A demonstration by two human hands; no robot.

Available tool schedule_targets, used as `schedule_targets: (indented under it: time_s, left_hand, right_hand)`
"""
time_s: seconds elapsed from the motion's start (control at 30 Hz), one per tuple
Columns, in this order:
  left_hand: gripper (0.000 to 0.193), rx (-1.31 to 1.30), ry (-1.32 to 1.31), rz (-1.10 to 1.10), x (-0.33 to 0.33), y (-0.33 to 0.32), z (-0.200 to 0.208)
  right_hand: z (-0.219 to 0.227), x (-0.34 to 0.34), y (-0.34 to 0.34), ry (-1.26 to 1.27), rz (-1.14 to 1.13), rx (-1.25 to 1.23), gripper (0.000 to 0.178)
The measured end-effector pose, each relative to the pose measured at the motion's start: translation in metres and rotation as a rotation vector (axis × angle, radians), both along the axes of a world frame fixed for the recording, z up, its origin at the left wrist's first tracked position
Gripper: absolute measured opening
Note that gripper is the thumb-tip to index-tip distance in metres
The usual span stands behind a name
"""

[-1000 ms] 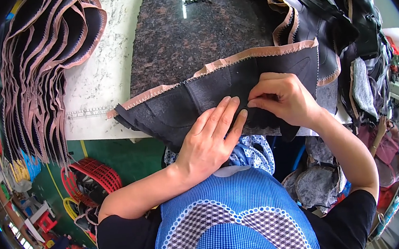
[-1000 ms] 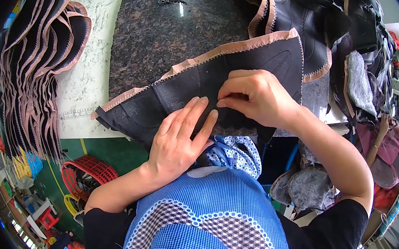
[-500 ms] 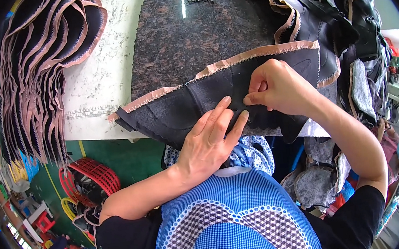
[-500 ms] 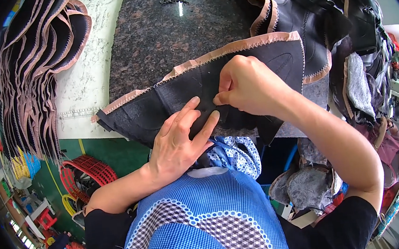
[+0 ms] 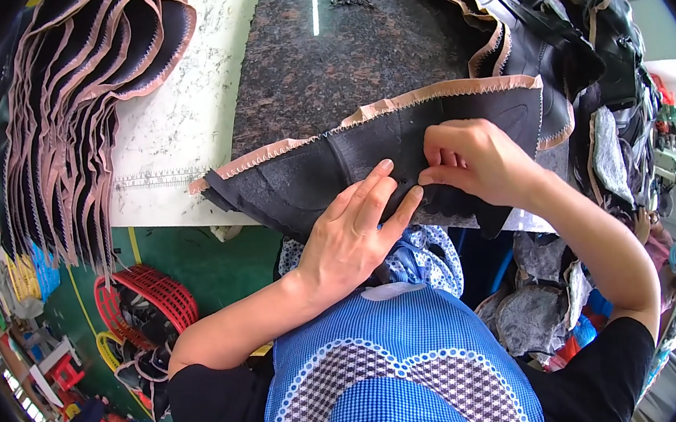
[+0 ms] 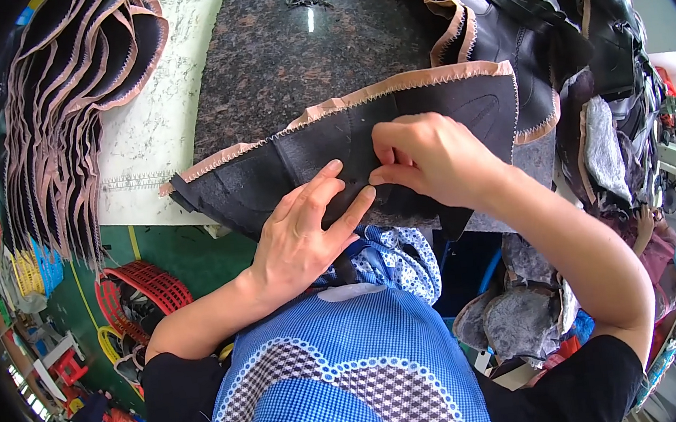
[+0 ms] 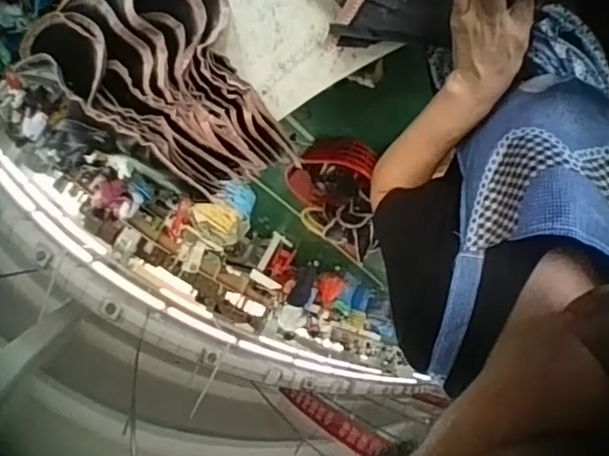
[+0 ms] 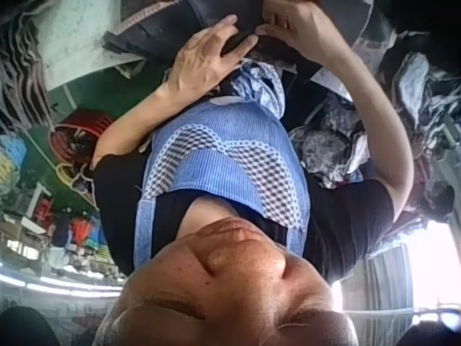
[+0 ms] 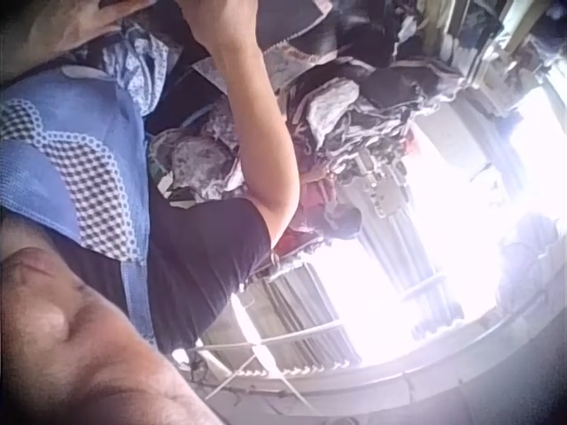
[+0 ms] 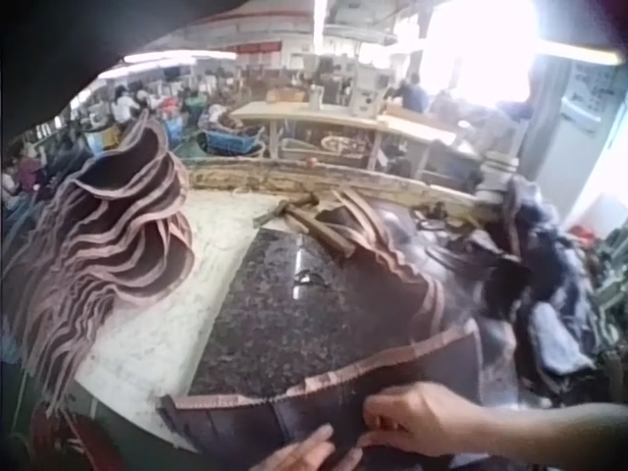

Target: Attaching decorative metal components and buckles to leather shoe upper pieces at a factory workbench.

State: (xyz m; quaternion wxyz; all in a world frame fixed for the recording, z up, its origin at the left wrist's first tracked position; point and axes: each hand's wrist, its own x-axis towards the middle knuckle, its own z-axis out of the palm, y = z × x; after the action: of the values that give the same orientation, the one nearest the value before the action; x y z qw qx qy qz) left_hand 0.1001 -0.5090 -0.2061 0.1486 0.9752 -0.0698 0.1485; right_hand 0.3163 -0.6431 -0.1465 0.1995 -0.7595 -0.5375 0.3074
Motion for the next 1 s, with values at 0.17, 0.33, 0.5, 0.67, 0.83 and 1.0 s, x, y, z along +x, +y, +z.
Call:
schedule_targets:
  time_s: [0.17, 0.33, 0.5, 0.67, 0.83, 1.0]
  left_hand:
    - [0.067, 0.031, 0.019, -0.028, -0.003, 0.0, -0.004]
    - [0.065, 0.096, -0.024, -0.018, -0.006, -0.007, -0.008]
    - [0.06, 0.131, -0.001, -0.015, -0.007, -0.006, -0.007]
    - [0.064, 0.102, 0.016, 0.016, -0.01, -0.011, -0.006]
    - [0.065, 0.083, 0.011, 0.002, -0.009, -0.011, -0.013]
    - [0.065, 0.092, -0.002, 0.015, -0.012, -0.012, -0.013]
  right_hand:
    - [0.008, 0.01, 0.013, 0.331, -0.237, -0.283, 0.027]
    - [0.018, 0.006, 0.029, 0.176, -0.245, -0.36, 0.03]
    - [0.014, 0.007, 0.024, 0.185, -0.25, -0.354, 0.031]
    - [0.007, -0.01, 0.013, 0.126, -0.03, 0.081, 0.026]
    - [0.002, -0.011, 0.018, 0.098, -0.094, -0.051, 0.025]
    - [0.004, -0.02, 0.027, 0.085, -0.179, -0.077, 0.025]
